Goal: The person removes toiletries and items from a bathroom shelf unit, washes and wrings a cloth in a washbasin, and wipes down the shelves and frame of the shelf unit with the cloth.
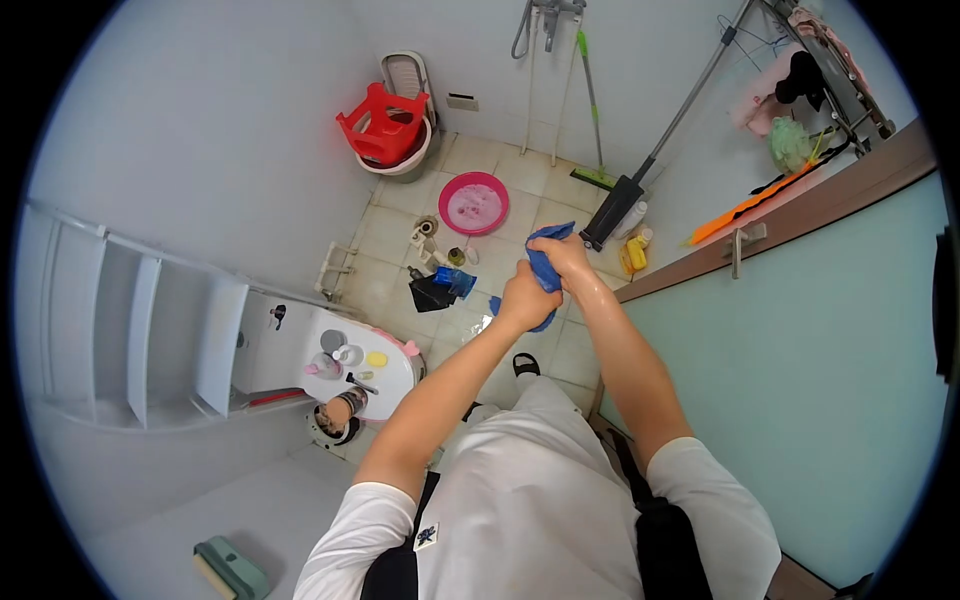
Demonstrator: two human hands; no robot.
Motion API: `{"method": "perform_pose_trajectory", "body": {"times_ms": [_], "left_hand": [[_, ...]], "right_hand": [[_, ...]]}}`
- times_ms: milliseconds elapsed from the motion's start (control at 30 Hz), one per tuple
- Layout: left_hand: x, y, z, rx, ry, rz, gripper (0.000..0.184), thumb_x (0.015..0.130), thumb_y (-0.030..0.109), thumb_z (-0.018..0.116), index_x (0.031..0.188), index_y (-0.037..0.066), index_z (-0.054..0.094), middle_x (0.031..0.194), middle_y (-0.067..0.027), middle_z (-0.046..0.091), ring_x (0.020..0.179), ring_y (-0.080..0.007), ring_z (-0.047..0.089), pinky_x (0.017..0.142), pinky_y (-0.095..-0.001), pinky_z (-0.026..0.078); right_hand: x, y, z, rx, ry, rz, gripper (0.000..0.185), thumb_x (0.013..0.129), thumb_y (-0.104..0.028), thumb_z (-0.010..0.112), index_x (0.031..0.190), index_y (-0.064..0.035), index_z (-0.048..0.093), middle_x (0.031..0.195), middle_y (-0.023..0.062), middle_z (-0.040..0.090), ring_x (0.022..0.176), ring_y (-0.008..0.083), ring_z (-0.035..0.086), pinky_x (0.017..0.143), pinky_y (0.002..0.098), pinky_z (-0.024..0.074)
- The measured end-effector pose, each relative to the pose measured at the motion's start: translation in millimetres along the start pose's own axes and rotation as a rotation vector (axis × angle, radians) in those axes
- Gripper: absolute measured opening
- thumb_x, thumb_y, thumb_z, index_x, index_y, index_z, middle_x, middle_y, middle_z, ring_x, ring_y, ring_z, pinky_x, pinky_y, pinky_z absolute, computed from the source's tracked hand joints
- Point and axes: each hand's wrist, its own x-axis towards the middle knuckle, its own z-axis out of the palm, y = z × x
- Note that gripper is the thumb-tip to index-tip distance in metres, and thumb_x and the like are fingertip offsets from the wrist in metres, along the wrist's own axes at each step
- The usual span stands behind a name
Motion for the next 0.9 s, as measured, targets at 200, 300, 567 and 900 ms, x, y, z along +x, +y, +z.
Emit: {"method": "perform_pose_trajectory", "body": {"times_ms": [200,300,567,900], "left_hand": [[21,8,32,0.068,0.029,0.049,0.051,0.079,0.030,0.073,0.113,-0.001,0.052,0.096,-0.0215,0.066,0.086,-0.0343,0.067,0.075,-0.0413,0.055],[36,7,24,-0.781,-0.461,-0.256,0.050,0.084,0.039,0.068,0.117,0.005,0.052,0.094,-0.0188,0.064,0.080,-0.0322,0.065,0.071,-0.0417,0.054],[36,64,29,-1.960,-1.108,-0.213,0.062,0.093,0.049,0.055,0.139,0.008,0.043,0.118,-0.0195,0.050,0.079,-0.0212,0.050,0.063,-0.0320,0.047],[95,41,67,0.167,-0.057,-0.024,0.050,0.081,0.021,0.068,0.119,-0.005,0.046,0.089,-0.0232,0.067,0.085,-0.0384,0.068,0.072,-0.0447,0.054]], "right_hand": [[24,-17,-39,0.087,0.033,0.165,0.026,0.076,-0.011,0.077,0.098,-0.0008,0.066,0.091,0.0081,0.068,0.081,0.0187,0.065,0.073,0.0324,0.0533],[31,-31,-89,0.434,-0.263,0.188,0.048,0.081,-0.027,0.075,0.119,-0.0036,0.058,0.110,0.0141,0.065,0.098,0.0244,0.064,0.084,0.0368,0.0519],[33,-53,-65,1.171,-0.846,0.058,0.064,0.083,-0.033,0.071,0.137,-0.0093,0.047,0.119,0.0173,0.057,0.099,0.0239,0.061,0.083,0.0440,0.0536],[101,-7,-78,-0.160,0.054,-0.027,0.029,0.074,-0.014,0.078,0.096,-0.0012,0.065,0.079,0.0053,0.064,0.067,0.0157,0.060,0.060,0.0299,0.0487]]}}
